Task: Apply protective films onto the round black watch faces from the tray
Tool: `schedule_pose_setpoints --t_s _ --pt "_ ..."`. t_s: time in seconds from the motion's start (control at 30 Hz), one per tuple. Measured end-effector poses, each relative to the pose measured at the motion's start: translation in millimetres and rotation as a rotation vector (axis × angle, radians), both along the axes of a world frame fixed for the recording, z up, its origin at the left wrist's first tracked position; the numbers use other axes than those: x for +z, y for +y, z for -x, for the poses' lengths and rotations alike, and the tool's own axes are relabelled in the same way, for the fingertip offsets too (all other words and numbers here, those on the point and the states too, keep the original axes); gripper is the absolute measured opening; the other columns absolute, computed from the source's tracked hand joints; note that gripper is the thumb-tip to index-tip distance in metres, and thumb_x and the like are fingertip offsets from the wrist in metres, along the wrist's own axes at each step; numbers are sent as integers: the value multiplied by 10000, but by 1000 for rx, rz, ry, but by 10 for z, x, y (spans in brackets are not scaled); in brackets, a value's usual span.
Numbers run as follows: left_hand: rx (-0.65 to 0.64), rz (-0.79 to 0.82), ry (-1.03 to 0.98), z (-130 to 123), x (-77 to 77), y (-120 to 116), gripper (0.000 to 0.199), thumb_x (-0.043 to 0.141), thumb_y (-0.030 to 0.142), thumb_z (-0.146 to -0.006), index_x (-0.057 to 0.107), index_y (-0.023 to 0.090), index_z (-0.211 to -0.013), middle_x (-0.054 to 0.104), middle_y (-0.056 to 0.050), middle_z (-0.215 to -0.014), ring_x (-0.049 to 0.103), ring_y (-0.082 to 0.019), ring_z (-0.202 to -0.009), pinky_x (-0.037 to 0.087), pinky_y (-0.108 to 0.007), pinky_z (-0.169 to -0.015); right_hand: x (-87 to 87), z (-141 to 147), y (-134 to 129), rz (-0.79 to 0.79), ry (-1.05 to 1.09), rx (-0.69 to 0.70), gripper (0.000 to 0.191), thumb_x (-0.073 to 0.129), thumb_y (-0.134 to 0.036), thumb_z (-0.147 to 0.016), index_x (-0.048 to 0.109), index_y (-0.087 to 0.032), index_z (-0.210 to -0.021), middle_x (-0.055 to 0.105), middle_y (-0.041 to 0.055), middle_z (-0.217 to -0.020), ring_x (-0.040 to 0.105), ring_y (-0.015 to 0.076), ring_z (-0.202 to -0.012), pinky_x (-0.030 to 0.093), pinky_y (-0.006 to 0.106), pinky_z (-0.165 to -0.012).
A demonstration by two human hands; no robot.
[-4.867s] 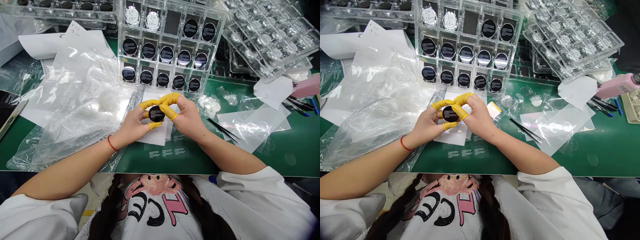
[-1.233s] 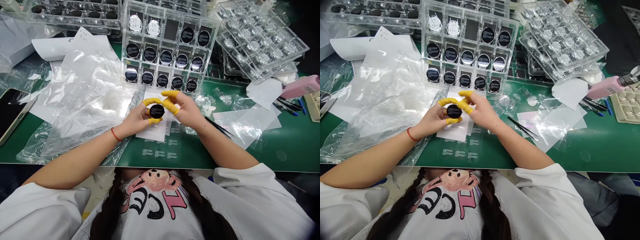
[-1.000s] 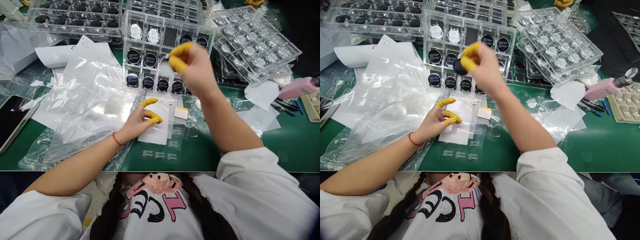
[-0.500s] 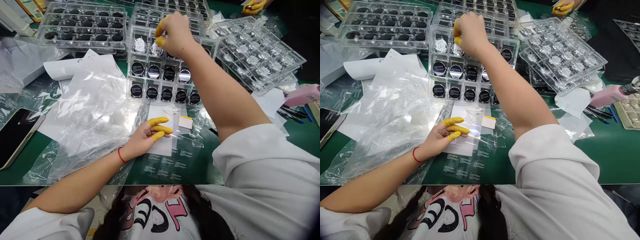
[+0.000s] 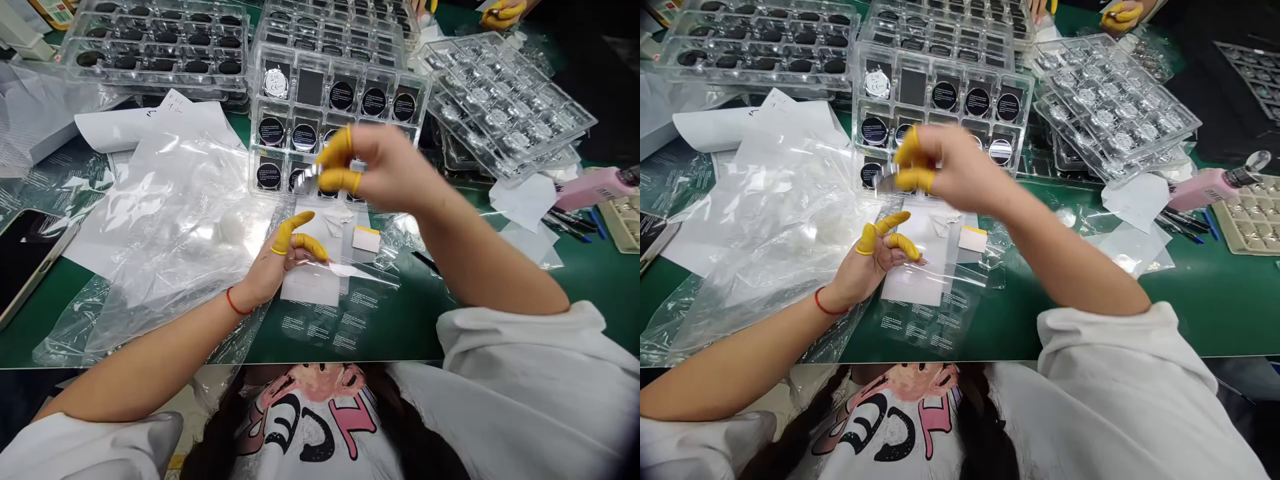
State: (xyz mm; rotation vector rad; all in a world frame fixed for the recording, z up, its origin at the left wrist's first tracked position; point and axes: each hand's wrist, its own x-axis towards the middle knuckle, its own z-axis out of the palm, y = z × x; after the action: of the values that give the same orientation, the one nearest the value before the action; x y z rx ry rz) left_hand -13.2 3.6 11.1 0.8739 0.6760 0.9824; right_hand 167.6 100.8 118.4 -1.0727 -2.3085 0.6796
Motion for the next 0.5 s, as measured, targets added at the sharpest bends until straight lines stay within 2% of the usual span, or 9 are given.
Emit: schedule_pose_setpoints --t_s 0.07,0.17,0.23,0.3,0.4,0.5 --pt "-21 23 -15 -20 -29 13 562 529 586 -927 497 191 -1326 694 8 -820 714 -134 -766 605 -349 -850 -240 -150 -315 92 20 100 80 722 -182 -823 722 -161 -901 682 -2 -844 594 112 -761 500 298 -737" --pt "-52 -45 120 -58 -76 11 597 688 437 -872 459 204 -1373 681 -1 -907 682 -100 -768 597 -290 -811 -549 -303 -540 248 148 70 99 618 -212 -875 692 -174 -927 705 32 -929 639 143 -852 528 331 -797" --pt "-97 -141 229 -80 -104 -6 668 702 394 -868 396 224 -1438 686 -23 -984 682 -103 -787 588 -299 -836 -661 -339 -594 368 251 12 125 623 -272 -870 657 -170 -933 702 42 -950 643 145 -851 537 336 -805" --pt "-141 -230 292 -98 -118 -27 735 721 355 -853 348 258 -1479 673 -61 -1141 694 -141 -917 583 -329 -888 -708 -317 -646 406 272 -21 159 657 -300 -843 636 -169 -930 695 39 -932 629 142 -810 533 334 -784" --pt "-165 -328 342 -117 -113 -45 781 770 290 -798 369 282 -1469 534 -100 -1426 604 -223 -1234 560 -360 -995 -709 -212 -781 271 162 -27 99 639 -229 -849 648 -168 -926 684 49 -943 606 154 -828 507 349 -805" --pt "-141 -370 411 -119 -102 -43 703 765 290 -797 424 240 -1409 496 -120 -1453 564 -247 -1284 566 -359 -990 -667 -157 -919 -6 49 -29 81 586 -183 -887 664 -180 -865 671 71 -944 587 196 -910 469 385 -850"
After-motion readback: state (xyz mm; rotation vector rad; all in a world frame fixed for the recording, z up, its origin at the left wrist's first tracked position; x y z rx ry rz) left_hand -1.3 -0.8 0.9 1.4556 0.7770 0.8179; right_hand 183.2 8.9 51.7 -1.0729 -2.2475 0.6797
